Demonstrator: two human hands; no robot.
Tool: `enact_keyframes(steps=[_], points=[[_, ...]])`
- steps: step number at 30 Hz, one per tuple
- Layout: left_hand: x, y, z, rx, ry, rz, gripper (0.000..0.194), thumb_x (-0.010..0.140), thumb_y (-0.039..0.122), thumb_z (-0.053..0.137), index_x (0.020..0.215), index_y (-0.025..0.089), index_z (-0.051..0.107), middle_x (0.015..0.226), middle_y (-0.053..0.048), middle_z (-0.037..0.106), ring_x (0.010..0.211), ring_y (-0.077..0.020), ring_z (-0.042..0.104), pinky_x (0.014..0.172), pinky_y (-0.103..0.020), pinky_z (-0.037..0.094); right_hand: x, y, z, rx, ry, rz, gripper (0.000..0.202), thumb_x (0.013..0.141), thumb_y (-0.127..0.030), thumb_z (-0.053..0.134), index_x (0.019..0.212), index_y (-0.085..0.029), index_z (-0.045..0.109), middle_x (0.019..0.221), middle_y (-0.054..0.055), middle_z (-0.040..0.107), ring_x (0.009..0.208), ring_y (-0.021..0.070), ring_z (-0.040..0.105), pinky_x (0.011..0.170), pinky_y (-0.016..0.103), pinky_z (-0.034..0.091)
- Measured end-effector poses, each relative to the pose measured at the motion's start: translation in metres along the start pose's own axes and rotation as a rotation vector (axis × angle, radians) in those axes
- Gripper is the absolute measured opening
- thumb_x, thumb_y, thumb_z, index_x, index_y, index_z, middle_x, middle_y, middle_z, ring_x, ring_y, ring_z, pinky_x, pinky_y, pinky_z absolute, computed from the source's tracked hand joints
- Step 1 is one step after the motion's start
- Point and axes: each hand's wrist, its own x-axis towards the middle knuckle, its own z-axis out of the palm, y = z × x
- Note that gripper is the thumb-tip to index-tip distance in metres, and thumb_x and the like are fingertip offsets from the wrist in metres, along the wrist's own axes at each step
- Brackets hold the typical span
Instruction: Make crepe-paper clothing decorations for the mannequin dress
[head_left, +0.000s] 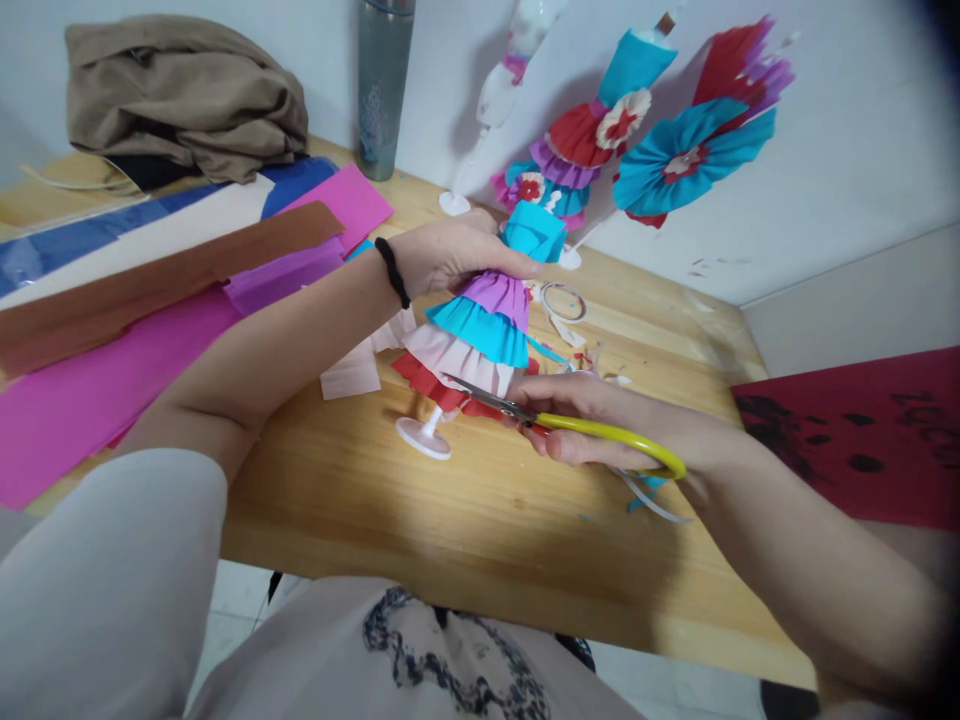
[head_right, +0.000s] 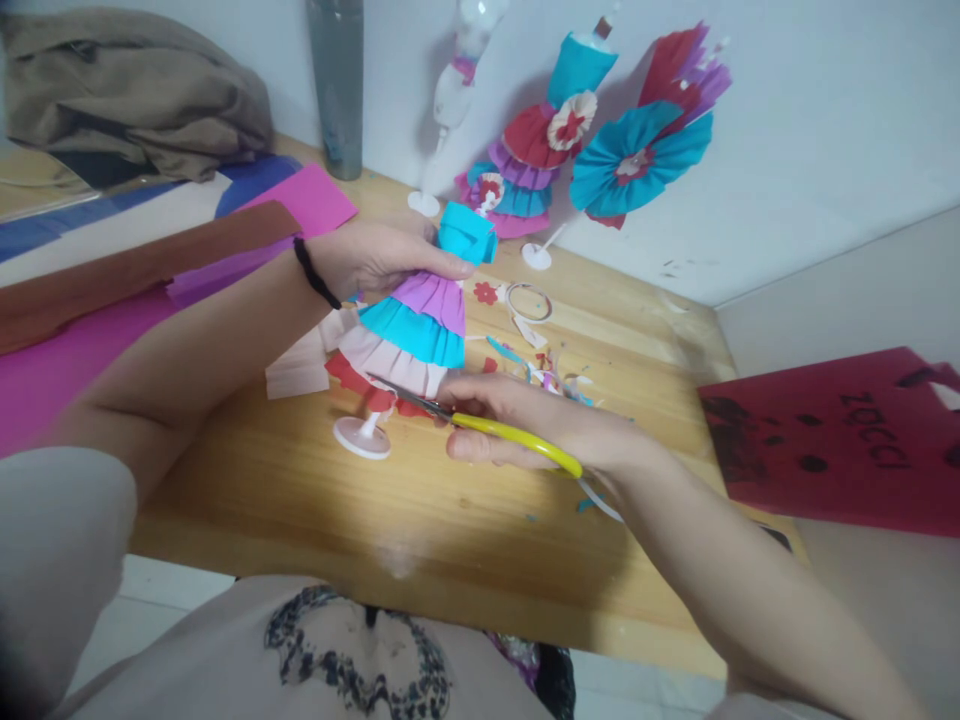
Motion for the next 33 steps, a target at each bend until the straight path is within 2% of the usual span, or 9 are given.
enact_keyframes(steps=[5,13,17,23,27,33], points=[[-0.003,0.002,0.006,-0.017,-0.013,-0.026,0.016,0.086,-0.004,0.058,0.079,0.010,0.063,0.075,-0.001,0.070,0.071,-0.0099,0.066,0.082,-0.026,0.051,0.000,0.002,0.000,-0.001,-0.003,0.017,0.044,0.091,-0.058,0.059,0.101,-0.016,0.053,0.086,0.000,0.047,0.069,0.0105,0.042,0.053,0.021,0.036],[0.002,-0.002,0.001,0.049,0.032,-0.014,0.011,0.082,0.002,0.065,0.077,0.011,0.062,0.068,0.004,0.065,0.068,-0.0083,0.063,0.083,-0.027,0.048,0.001,0.004,0.001,0.038,0.020,0.006,0.054,0.085,-0.066,0.063,0.100,-0.015,0.056,0.084,0.000,0.048,0.067,0.0104,0.042,0.052,0.023,0.035],[0.001,-0.003,0.000,0.014,-0.022,0.021,0.012,0.082,0.001,0.065,0.075,0.011,0.062,0.070,0.002,0.067,0.069,-0.0104,0.063,0.082,-0.029,0.050,0.000,0.004,0.001,0.055,0.025,0.050,0.057,0.082,-0.069,0.064,0.100,-0.015,0.055,0.081,-0.001,0.048,0.063,0.0090,0.040,0.048,0.022,0.033],[-0.001,-0.002,0.000,-0.031,-0.090,0.040,0.010,0.082,0.004,0.067,0.078,0.011,0.062,0.067,0.003,0.065,0.066,-0.0097,0.063,0.080,-0.028,0.051,0.000,0.003,0.002,0.097,0.027,0.072,0.056,0.082,-0.067,0.066,0.100,-0.015,0.055,0.077,-0.003,0.046,0.056,0.0066,0.039,0.041,0.018,0.035],[0.000,-0.002,-0.001,0.002,-0.069,0.027,0.012,0.085,0.002,0.061,0.077,0.011,0.062,0.066,0.004,0.063,0.066,-0.0079,0.060,0.082,-0.027,0.049,-0.001,-0.001,0.003,0.102,0.044,0.090,0.050,0.083,-0.062,0.067,0.096,-0.016,0.055,0.073,-0.005,0.046,0.050,0.0046,0.039,0.038,0.017,0.035],[0.005,-0.006,-0.006,-0.015,-0.049,0.053,0.012,0.076,0.002,0.072,0.071,0.010,0.064,0.066,0.001,0.066,0.066,-0.0092,0.060,0.080,-0.030,0.050,-0.002,0.002,0.004,0.179,0.042,0.122,0.045,0.084,-0.057,0.069,0.097,-0.017,0.055,0.067,-0.008,0.044,0.043,0.0030,0.034,0.035,0.017,0.030]])
